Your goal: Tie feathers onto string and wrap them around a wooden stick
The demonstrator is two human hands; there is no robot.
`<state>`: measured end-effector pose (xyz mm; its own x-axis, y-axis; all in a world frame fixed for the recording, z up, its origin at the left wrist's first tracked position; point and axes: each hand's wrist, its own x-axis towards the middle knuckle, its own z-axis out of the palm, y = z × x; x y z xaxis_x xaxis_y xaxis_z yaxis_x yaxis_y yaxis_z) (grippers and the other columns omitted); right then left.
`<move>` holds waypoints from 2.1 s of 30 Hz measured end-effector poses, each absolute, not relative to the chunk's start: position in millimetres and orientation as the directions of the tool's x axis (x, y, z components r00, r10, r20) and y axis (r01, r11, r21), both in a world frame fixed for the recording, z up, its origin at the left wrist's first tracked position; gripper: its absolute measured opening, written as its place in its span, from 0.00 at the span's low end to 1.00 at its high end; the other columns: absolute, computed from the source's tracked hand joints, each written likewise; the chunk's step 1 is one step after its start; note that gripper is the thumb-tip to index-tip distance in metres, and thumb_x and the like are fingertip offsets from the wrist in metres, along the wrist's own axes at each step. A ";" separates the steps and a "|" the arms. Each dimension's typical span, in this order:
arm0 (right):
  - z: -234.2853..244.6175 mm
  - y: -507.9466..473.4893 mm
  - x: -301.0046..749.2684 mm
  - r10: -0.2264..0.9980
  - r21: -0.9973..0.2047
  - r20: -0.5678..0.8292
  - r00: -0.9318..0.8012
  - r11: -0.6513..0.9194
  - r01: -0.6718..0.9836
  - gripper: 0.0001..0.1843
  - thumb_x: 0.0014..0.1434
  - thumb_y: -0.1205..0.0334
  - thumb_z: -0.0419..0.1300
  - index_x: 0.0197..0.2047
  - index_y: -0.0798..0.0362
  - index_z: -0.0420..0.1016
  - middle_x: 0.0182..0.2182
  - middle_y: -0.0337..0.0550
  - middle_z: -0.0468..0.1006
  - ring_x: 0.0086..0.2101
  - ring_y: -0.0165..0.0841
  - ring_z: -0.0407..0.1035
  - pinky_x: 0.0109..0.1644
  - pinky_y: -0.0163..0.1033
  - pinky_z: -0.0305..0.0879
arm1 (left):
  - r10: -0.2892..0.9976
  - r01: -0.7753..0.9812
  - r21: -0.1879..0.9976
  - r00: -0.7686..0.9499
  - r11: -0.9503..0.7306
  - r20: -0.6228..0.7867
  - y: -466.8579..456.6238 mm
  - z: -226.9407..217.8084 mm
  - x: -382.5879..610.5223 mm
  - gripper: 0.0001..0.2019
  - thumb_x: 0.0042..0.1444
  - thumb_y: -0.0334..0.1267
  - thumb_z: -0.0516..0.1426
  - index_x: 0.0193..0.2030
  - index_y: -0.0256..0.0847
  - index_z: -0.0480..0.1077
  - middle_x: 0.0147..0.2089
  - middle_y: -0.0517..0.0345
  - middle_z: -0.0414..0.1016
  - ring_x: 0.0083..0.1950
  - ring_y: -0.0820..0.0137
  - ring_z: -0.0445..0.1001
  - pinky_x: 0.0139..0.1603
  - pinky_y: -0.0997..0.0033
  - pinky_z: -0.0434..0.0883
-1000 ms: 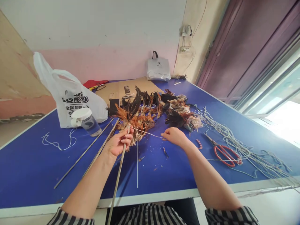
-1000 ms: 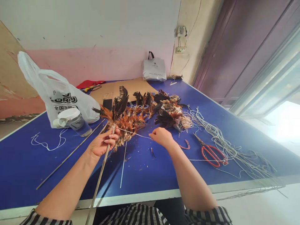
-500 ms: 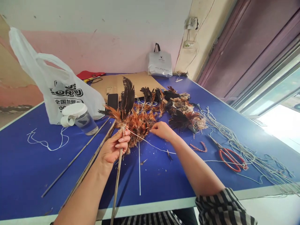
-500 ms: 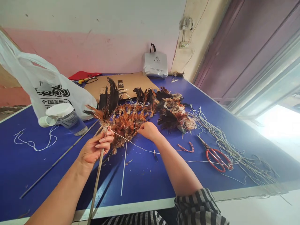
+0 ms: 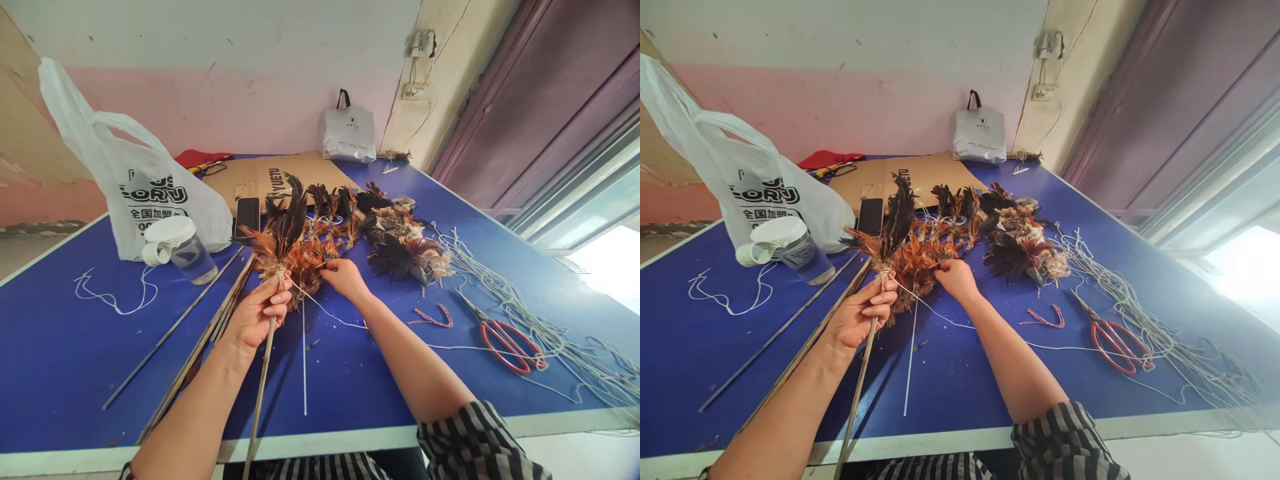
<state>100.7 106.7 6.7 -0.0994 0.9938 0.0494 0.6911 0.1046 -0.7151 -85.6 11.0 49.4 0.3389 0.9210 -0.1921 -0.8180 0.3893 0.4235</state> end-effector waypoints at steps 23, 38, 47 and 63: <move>43.8 53.4 79.6 0.908 -0.918 0.395 -0.138 0.393 -0.048 0.08 0.50 0.58 0.61 0.33 0.52 0.71 0.29 0.38 0.72 0.30 0.29 0.65 0.36 0.35 0.61 | 0.932 -0.609 0.712 0.155 0.351 -0.327 10.1 47.2 -75.3 0.08 0.56 0.29 0.54 0.42 0.33 0.70 0.38 0.48 0.78 0.32 0.66 0.78 0.27 0.74 0.76; 44.2 50.1 70.5 0.967 -0.974 0.214 -0.140 0.200 -0.110 0.11 0.48 0.55 0.61 0.29 0.54 0.70 0.20 0.34 0.66 0.21 0.24 0.55 0.24 0.31 0.53 | 0.924 -0.643 0.667 0.209 0.377 -0.320 8.1 49.0 -73.2 0.03 0.52 0.28 0.58 0.35 0.34 0.69 0.26 0.58 0.70 0.22 0.80 0.69 0.18 0.86 0.68; 43.5 43.3 69.5 0.900 -0.926 0.080 -0.428 -0.091 -0.366 0.21 0.48 0.52 0.63 0.42 0.51 0.64 0.26 0.33 0.69 0.17 0.22 0.60 0.20 0.29 0.59 | 0.909 -0.757 0.513 0.270 0.404 -0.318 10.3 48.9 -78.5 0.05 0.57 0.25 0.51 0.34 0.32 0.68 0.26 0.57 0.67 0.21 0.84 0.63 0.15 0.93 0.61; 63.1 27.7 75.9 0.848 -0.951 0.108 -0.520 -0.063 -0.301 0.16 0.45 0.58 0.67 0.35 0.55 0.70 0.25 0.34 0.70 0.24 0.22 0.60 0.27 0.29 0.56 | 0.871 -0.880 0.116 0.422 0.460 -0.250 -3.9 64.4 -83.1 0.11 0.62 0.27 0.42 0.30 0.36 0.60 0.23 0.59 0.63 0.17 0.86 0.63 0.11 0.97 0.57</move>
<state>75.9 27.7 63.1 -0.5196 0.8475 0.1082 -0.3014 -0.0633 -0.9514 -83.1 -3.9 64.4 0.4224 0.8714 -0.2496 -0.8803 0.4600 0.1163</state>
